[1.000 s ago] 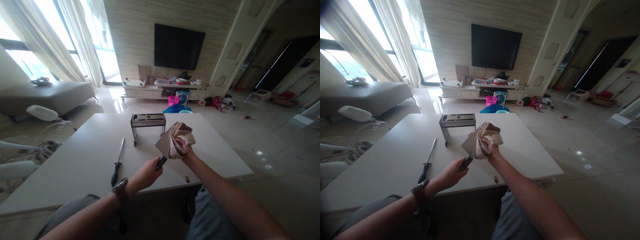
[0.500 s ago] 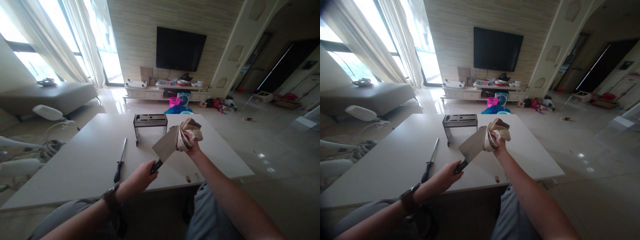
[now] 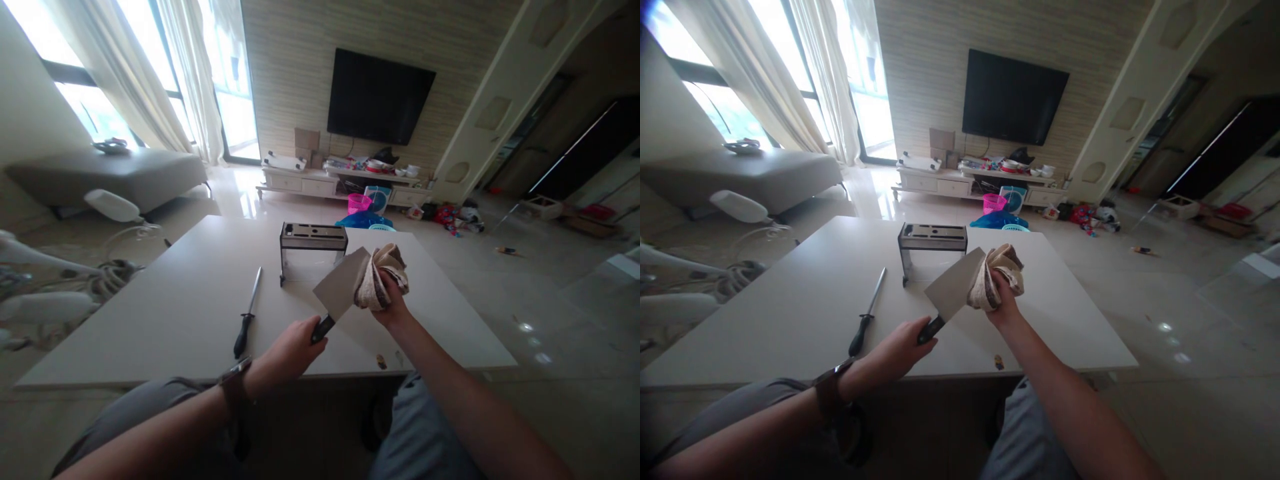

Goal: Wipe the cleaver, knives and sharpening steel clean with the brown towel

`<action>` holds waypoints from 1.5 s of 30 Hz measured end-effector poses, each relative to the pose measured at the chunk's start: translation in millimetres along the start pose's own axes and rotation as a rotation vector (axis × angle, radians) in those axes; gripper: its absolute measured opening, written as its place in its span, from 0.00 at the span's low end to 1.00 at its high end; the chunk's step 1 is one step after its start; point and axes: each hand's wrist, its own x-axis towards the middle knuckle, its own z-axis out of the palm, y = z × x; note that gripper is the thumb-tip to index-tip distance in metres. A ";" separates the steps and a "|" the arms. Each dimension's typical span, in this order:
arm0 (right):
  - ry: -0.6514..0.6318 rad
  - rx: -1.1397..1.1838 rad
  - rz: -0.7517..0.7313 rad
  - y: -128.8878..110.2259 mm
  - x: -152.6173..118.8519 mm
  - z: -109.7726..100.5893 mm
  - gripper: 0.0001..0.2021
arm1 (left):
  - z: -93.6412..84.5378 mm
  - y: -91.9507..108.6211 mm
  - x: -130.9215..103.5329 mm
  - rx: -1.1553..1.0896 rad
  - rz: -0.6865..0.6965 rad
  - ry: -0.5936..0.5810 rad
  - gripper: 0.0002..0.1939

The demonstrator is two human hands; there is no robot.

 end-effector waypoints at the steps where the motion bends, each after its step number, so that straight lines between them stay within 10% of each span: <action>1: 0.003 0.008 0.023 3.6 -5.6 4.0 0.09 | 1.7 1.0 0.9 -0.006 -0.005 0.015 0.06; 13: -0.099 -0.210 0.140 54.9 -34.7 20.5 0.22 | 9.3 8.6 15.8 -0.082 -0.013 0.051 0.07; 23: -0.146 -0.333 0.083 44.4 -44.1 13.7 0.15 | 6.1 16.1 2.1 -0.298 -0.052 -0.080 0.08; 38: 0.113 -0.058 -0.299 -17.3 24.9 -7.1 0.06 | -15.5 12.2 7.9 -0.005 0.023 0.039 0.05; 45: 0.080 0.017 -0.208 -28.1 16.2 -6.6 0.04 | -19.6 10.0 6.1 -0.335 0.014 0.127 0.11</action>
